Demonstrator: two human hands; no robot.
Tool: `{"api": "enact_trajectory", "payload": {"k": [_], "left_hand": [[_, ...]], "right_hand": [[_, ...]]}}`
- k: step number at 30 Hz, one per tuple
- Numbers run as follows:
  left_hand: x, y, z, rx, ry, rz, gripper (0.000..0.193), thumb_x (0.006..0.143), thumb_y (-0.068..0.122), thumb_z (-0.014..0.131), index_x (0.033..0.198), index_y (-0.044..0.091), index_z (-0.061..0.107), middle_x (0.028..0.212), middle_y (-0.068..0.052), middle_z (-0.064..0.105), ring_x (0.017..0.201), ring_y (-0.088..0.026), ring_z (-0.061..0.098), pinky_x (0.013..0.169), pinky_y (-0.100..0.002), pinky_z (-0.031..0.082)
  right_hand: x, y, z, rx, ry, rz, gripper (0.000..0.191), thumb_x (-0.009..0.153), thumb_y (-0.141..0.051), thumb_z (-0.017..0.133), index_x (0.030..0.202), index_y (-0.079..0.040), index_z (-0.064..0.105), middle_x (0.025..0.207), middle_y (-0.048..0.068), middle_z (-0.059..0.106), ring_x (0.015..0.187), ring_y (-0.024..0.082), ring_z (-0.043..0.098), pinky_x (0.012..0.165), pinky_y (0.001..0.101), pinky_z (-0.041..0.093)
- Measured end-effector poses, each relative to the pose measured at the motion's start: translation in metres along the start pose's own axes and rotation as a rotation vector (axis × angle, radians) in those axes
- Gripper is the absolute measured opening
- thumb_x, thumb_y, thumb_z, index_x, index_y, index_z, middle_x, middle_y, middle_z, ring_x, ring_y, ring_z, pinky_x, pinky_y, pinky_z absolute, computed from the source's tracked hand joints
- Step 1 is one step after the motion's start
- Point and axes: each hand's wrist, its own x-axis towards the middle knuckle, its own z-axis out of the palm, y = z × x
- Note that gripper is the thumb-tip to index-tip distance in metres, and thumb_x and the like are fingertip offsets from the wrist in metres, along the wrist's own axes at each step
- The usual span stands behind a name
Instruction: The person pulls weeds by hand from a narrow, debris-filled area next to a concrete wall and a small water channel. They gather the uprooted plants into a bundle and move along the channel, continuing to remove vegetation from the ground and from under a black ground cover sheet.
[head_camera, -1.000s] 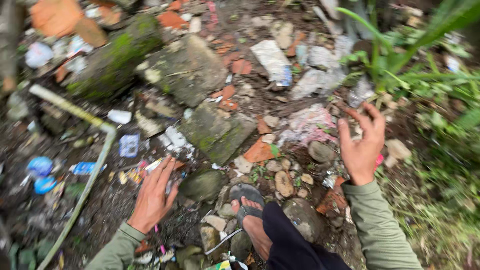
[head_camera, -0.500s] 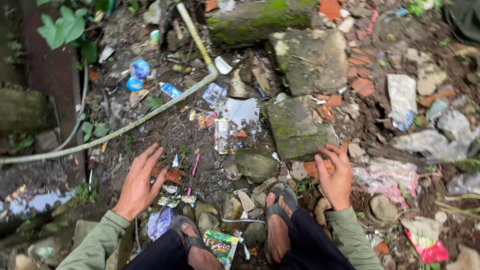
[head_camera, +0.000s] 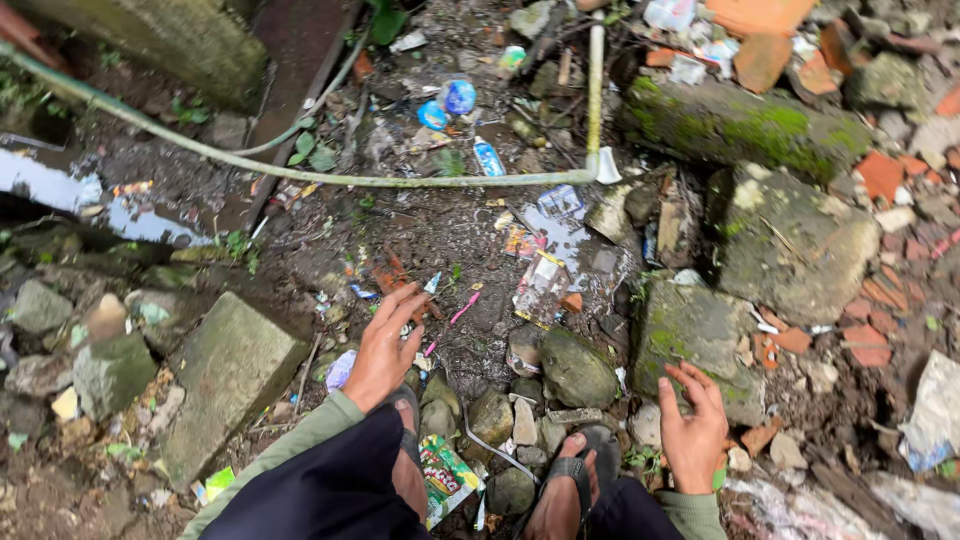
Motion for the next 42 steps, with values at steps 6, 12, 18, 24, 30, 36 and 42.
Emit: {"api": "enact_trajectory", "payload": {"k": [6, 12, 18, 24, 30, 36, 42], "left_hand": [[-0.003, -0.01, -0.004, -0.047, 0.056, -0.016, 0.056, 0.082, -0.012, 0.057, 0.134, 0.007, 0.061, 0.152, -0.017, 0.049, 0.136, -0.04, 0.052, 0.107, -0.044, 0.048], [-0.011, -0.015, -0.008, -0.144, 0.119, -0.033, 0.054, 0.083, -0.014, 0.051, 0.132, 0.006, 0.062, 0.153, -0.017, 0.048, 0.137, -0.037, 0.055, 0.108, -0.043, 0.05], [-0.022, -0.021, -0.01, -0.161, 0.162, -0.105, 0.048, 0.086, -0.012, 0.056, 0.129, 0.007, 0.064, 0.151, -0.018, 0.048, 0.132, -0.033, 0.058, 0.093, -0.039, 0.055], [-0.026, -0.028, -0.015, -0.146, 0.147, -0.192, 0.052, 0.083, -0.013, 0.052, 0.127, 0.009, 0.067, 0.152, -0.014, 0.05, 0.129, -0.029, 0.062, 0.083, -0.037, 0.057], [-0.028, -0.033, -0.014, -0.088, 0.203, -0.058, 0.039, 0.087, -0.001, 0.065, 0.126, 0.006, 0.067, 0.15, -0.018, 0.05, 0.135, -0.037, 0.055, 0.104, -0.045, 0.05], [-0.027, -0.034, -0.009, -0.125, 0.171, -0.101, 0.035, 0.088, 0.005, 0.069, 0.123, 0.005, 0.066, 0.148, -0.016, 0.053, 0.128, -0.033, 0.06, 0.103, -0.043, 0.05], [-0.015, -0.031, -0.005, -0.076, 0.174, -0.035, 0.037, 0.088, 0.004, 0.07, 0.125, 0.004, 0.067, 0.143, -0.016, 0.058, 0.123, -0.033, 0.062, 0.095, -0.039, 0.053]], "right_hand": [[0.0, -0.006, 0.004, -0.045, -0.036, -0.029, 0.025, 0.098, -0.019, 0.069, 0.12, -0.009, 0.076, 0.134, 0.013, 0.066, 0.123, 0.027, 0.063, 0.096, 0.0384, 0.053], [-0.003, -0.017, 0.003, -0.105, -0.057, 0.091, 0.026, 0.097, -0.025, 0.069, 0.117, -0.011, 0.077, 0.137, 0.01, 0.066, 0.12, 0.024, 0.064, 0.08, 0.0367, 0.056], [-0.006, -0.02, 0.001, -0.098, -0.058, 0.03, 0.025, 0.097, -0.025, 0.069, 0.117, -0.011, 0.077, 0.134, 0.011, 0.066, 0.117, 0.023, 0.065, 0.084, 0.0355, 0.056], [-0.009, -0.024, -0.001, -0.118, -0.053, -0.001, 0.025, 0.096, -0.024, 0.07, 0.117, -0.012, 0.077, 0.134, 0.01, 0.066, 0.116, 0.024, 0.065, 0.085, 0.0364, 0.056], [-0.008, -0.042, -0.004, -0.127, -0.028, 0.028, 0.029, 0.095, -0.023, 0.069, 0.121, -0.012, 0.075, 0.135, 0.012, 0.065, 0.112, 0.025, 0.066, 0.067, 0.0331, 0.056], [-0.003, -0.055, -0.009, -0.133, 0.012, -0.035, 0.034, 0.093, -0.022, 0.07, 0.125, -0.012, 0.073, 0.137, 0.015, 0.061, 0.117, 0.027, 0.064, 0.059, 0.0318, 0.055], [0.003, -0.045, -0.025, -0.161, 0.102, -0.106, 0.032, 0.094, -0.022, 0.07, 0.124, -0.009, 0.073, 0.138, 0.017, 0.061, 0.124, 0.035, 0.061, 0.092, 0.0429, 0.054]]}}
